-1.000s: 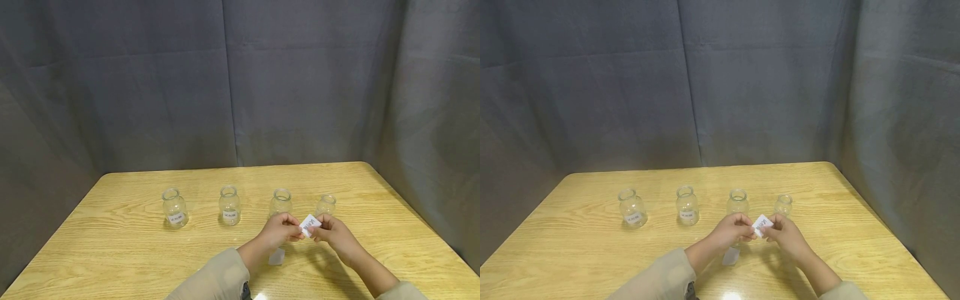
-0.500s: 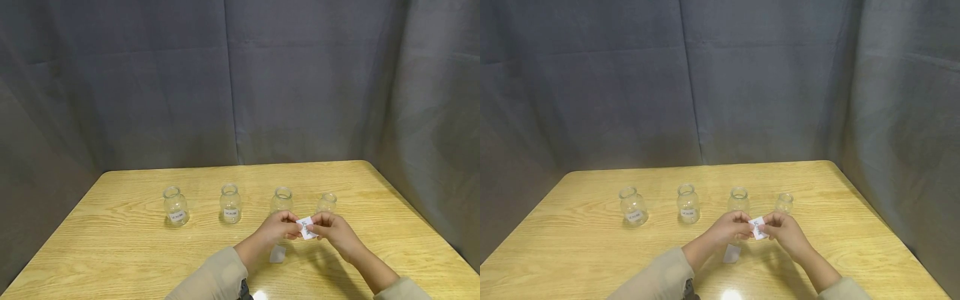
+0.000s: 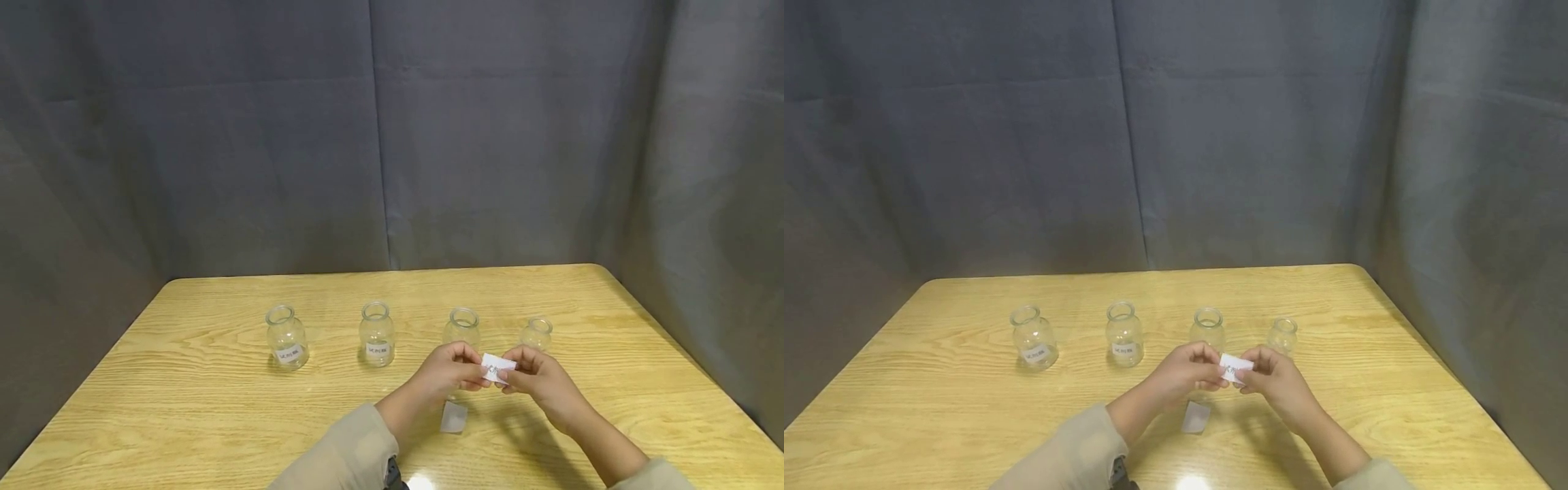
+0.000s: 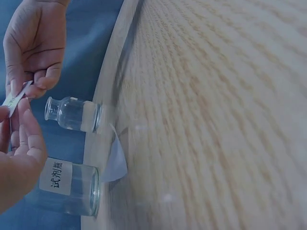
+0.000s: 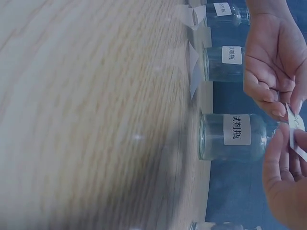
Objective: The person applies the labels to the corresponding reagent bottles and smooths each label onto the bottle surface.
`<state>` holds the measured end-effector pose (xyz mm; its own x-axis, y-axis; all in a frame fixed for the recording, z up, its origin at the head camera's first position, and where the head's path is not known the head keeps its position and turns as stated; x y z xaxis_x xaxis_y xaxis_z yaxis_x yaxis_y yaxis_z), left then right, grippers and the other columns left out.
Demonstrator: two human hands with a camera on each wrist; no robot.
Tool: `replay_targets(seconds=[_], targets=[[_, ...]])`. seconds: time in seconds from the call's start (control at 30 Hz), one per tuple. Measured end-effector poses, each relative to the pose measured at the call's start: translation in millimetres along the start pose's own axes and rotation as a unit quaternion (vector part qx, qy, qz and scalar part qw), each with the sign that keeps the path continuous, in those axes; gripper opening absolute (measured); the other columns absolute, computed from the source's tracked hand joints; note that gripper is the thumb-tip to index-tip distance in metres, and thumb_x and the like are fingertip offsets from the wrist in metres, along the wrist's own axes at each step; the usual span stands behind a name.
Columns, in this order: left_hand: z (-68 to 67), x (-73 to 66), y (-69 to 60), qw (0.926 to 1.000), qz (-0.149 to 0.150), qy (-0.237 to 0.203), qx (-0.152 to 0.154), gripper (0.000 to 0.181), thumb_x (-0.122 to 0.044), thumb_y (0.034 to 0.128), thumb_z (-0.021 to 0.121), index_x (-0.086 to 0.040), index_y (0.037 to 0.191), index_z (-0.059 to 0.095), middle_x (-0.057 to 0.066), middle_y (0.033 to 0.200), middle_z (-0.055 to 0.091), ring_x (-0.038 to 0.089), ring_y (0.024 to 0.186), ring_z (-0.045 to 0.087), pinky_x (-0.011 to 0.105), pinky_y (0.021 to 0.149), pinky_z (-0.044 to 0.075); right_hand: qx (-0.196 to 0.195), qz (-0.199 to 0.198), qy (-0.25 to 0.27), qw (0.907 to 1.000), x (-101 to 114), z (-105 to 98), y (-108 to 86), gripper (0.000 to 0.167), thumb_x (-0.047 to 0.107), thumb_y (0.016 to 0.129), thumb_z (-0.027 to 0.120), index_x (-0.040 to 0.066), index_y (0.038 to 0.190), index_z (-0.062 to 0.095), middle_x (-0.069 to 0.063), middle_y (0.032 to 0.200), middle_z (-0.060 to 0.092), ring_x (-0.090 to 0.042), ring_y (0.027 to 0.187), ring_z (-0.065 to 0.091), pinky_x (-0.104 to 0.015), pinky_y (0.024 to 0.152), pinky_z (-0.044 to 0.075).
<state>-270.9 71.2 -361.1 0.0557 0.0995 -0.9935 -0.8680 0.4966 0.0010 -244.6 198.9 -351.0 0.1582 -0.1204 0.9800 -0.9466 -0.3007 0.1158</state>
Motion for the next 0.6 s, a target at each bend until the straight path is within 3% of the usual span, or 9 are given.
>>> replay_targets(seconds=[0.13, 0.27, 0.6], targets=[[0.1, 3.3, -0.4, 0.9992, -0.006, 0.010, 0.039, 0.011, -0.001, 0.0811, 0.054, 0.008, 0.086, 0.052, 0.005, 0.075, 0.055, 0.013, 0.066, 0.059, 0.027, 0.063, 0.049, -0.015, -0.021, 0.009, 0.9996, 3.1, -0.7, -0.5, 0.031, 0.006, 0.083, 0.055, -0.012, 0.104, 0.041, -0.009, 0.083, 0.051, -0.015, 0.072, 0.054, -0.027, 0.066, 0.047], [-1.9, 3.6, -1.9, 0.9968, -0.012, 0.021, 0.076, 0.019, -0.008, 0.0847, 0.052, 0.009, 0.092, 0.053, 0.006, 0.074, 0.058, 0.014, 0.067, 0.059, 0.029, 0.065, 0.049, -0.003, -0.040, 0.013, 0.9991, 5.7, -0.3, -0.9, 0.030, 0.004, 0.082, 0.055, -0.012, 0.105, 0.043, -0.007, 0.081, 0.053, -0.014, 0.070, 0.054, -0.025, 0.063, 0.046], [-4.6, -0.7, -4.8, 0.9962, -0.017, 0.011, 0.084, 0.022, -0.006, 0.0849, 0.051, 0.015, 0.094, 0.052, 0.003, 0.070, 0.059, 0.012, 0.064, 0.059, 0.028, 0.065, 0.049, 0.029, -0.045, 0.019, 0.9984, 2.5, 0.0, -1.4, 0.021, 0.006, 0.082, 0.055, -0.003, 0.100, 0.052, -0.002, 0.081, 0.054, -0.013, 0.070, 0.052, -0.024, 0.062, 0.044]])
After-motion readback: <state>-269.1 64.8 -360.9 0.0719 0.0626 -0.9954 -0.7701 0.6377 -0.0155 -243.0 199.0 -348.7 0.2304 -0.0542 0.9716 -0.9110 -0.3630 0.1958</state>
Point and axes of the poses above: each hand's wrist, its own y-axis towards the middle knuckle, its own z-axis out of the palm, x = y × z, the point moved 6 cm from there along y, towards the middle knuckle
